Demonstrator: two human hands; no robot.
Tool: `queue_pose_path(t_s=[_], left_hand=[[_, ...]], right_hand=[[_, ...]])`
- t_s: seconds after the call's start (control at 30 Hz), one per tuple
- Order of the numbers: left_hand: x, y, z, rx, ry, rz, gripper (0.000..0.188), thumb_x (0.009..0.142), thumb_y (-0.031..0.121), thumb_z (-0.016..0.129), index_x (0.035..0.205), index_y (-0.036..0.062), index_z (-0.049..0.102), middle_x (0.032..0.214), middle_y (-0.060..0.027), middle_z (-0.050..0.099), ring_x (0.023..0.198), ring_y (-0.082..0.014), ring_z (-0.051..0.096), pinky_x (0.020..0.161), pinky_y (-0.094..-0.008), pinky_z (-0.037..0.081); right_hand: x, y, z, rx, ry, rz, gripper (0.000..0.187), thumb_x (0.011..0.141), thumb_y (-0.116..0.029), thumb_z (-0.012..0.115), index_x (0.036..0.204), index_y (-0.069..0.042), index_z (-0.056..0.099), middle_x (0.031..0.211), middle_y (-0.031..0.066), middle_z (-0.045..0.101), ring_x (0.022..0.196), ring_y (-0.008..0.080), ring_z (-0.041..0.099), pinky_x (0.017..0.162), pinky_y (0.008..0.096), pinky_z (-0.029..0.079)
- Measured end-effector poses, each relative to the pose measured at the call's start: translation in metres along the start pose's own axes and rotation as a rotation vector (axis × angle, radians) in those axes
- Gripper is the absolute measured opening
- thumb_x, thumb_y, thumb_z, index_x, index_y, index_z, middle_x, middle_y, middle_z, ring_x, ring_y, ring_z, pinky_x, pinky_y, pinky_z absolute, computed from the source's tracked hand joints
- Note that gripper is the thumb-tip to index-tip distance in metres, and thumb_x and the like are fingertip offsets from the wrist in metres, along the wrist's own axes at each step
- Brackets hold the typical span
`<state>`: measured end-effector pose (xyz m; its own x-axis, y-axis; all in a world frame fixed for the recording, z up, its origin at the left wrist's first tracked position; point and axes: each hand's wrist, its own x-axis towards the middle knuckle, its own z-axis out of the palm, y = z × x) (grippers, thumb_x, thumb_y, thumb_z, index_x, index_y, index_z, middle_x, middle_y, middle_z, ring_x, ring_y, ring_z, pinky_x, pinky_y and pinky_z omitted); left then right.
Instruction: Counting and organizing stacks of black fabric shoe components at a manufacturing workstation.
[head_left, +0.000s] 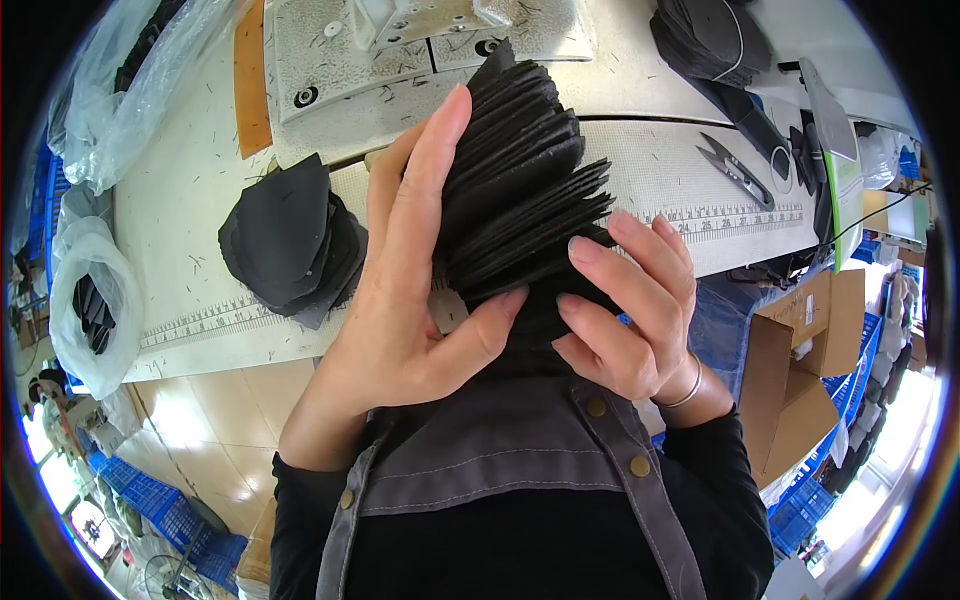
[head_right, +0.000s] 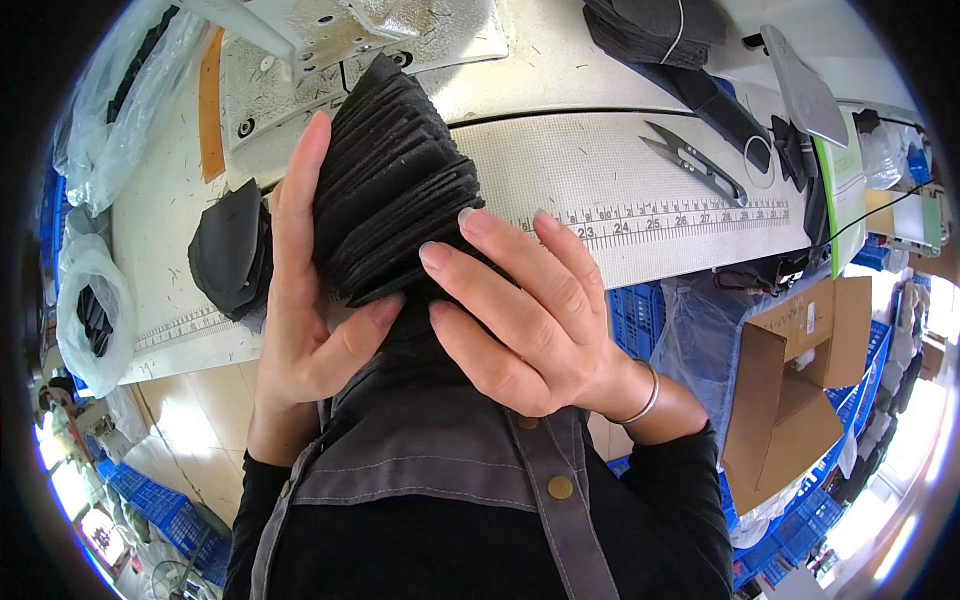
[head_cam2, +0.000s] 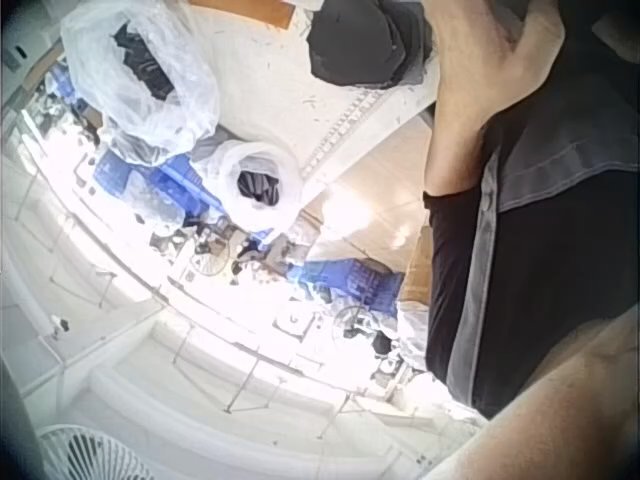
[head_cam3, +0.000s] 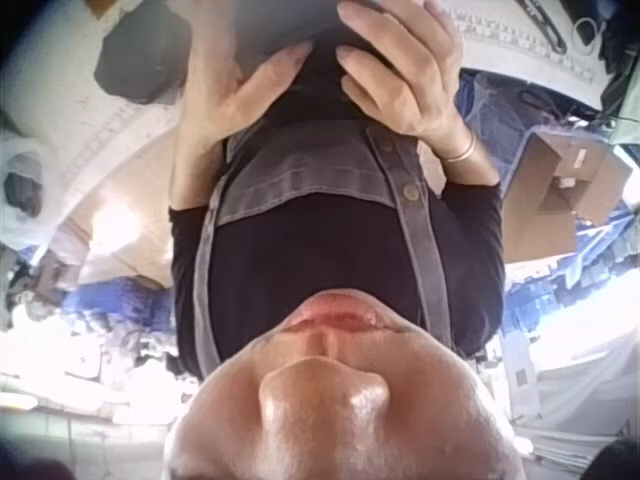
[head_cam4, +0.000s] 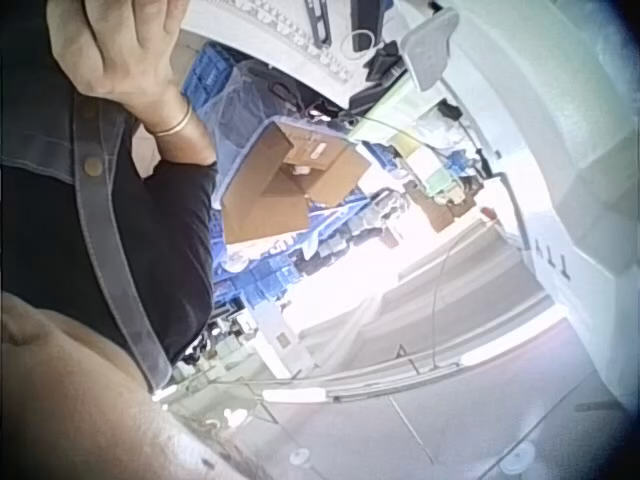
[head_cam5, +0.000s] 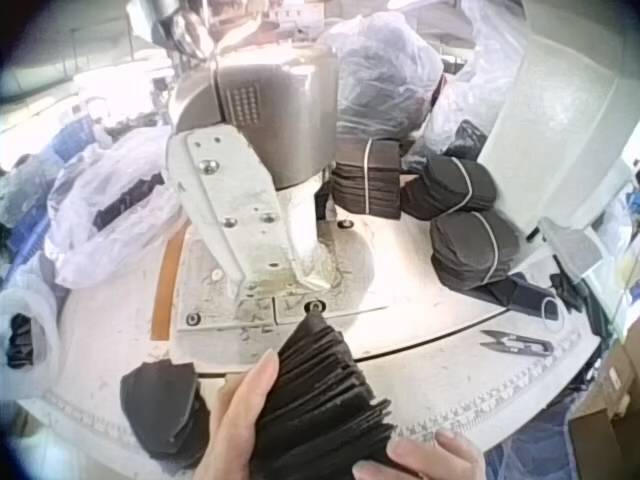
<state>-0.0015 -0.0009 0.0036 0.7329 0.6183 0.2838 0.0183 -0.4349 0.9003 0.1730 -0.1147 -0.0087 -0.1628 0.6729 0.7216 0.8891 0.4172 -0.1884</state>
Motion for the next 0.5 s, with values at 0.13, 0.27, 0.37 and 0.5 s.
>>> queue_pose_path(t_s=[0.13, 0.27, 0.37, 0.5], left_hand=[[0.0, 0.0012, -0.0001, 0.002, -0.003, -0.008, 0.097, 0.066, 0.0, 0.057, 0.151, -0.0022, 0.01, 0.147, -0.017, 0.027, 0.137, -0.0282, 0.032, 0.113, -0.0383, 0.025], [-0.0005, 0.0024, 0.0002, -0.004, -0.003, -0.03, 0.098, 0.065, 0.0, 0.057, 0.151, -0.0016, 0.01, 0.149, -0.0171, 0.024, 0.138, -0.0282, 0.032, 0.114, -0.0384, 0.026], [0.0001, 0.0035, 0.0, 0.01, -0.018, -0.056, 0.098, 0.065, -0.001, 0.056, 0.151, -0.0011, 0.009, 0.152, -0.0171, 0.022, 0.139, -0.0281, 0.031, 0.114, -0.0387, 0.026], [-0.0015, 0.0054, 0.0001, 0.008, -0.015, -0.062, 0.098, 0.065, -0.002, 0.056, 0.152, -0.0005, 0.008, 0.153, -0.017, 0.021, 0.139, -0.0281, 0.031, 0.114, -0.0389, 0.027]], right_hand=[[-0.0006, -0.0001, 0.0006, -0.005, 0.008, -0.007, 0.017, 0.082, -0.011, 0.063, 0.097, -0.011, 0.055, 0.112, 0.0097, 0.067, 0.109, 0.0291, 0.063, 0.1, 0.0466, 0.043], [-0.0019, 0.0005, 0.0016, -0.004, 0.021, -0.014, 0.016, 0.082, -0.011, 0.063, 0.097, -0.01, 0.056, 0.112, 0.0097, 0.067, 0.108, 0.0288, 0.063, 0.099, 0.0464, 0.043], [-0.0023, -0.0003, 0.0, 0.003, 0.01, 0.002, 0.017, 0.081, -0.01, 0.064, 0.097, -0.01, 0.057, 0.111, 0.0095, 0.067, 0.108, 0.0298, 0.063, 0.1, 0.0465, 0.043], [-0.0039, 0.0003, 0.0018, 0.027, 0.025, -0.017, 0.018, 0.08, -0.009, 0.065, 0.097, -0.009, 0.057, 0.111, 0.0097, 0.066, 0.108, 0.0315, 0.064, 0.102, 0.0468, 0.042]])
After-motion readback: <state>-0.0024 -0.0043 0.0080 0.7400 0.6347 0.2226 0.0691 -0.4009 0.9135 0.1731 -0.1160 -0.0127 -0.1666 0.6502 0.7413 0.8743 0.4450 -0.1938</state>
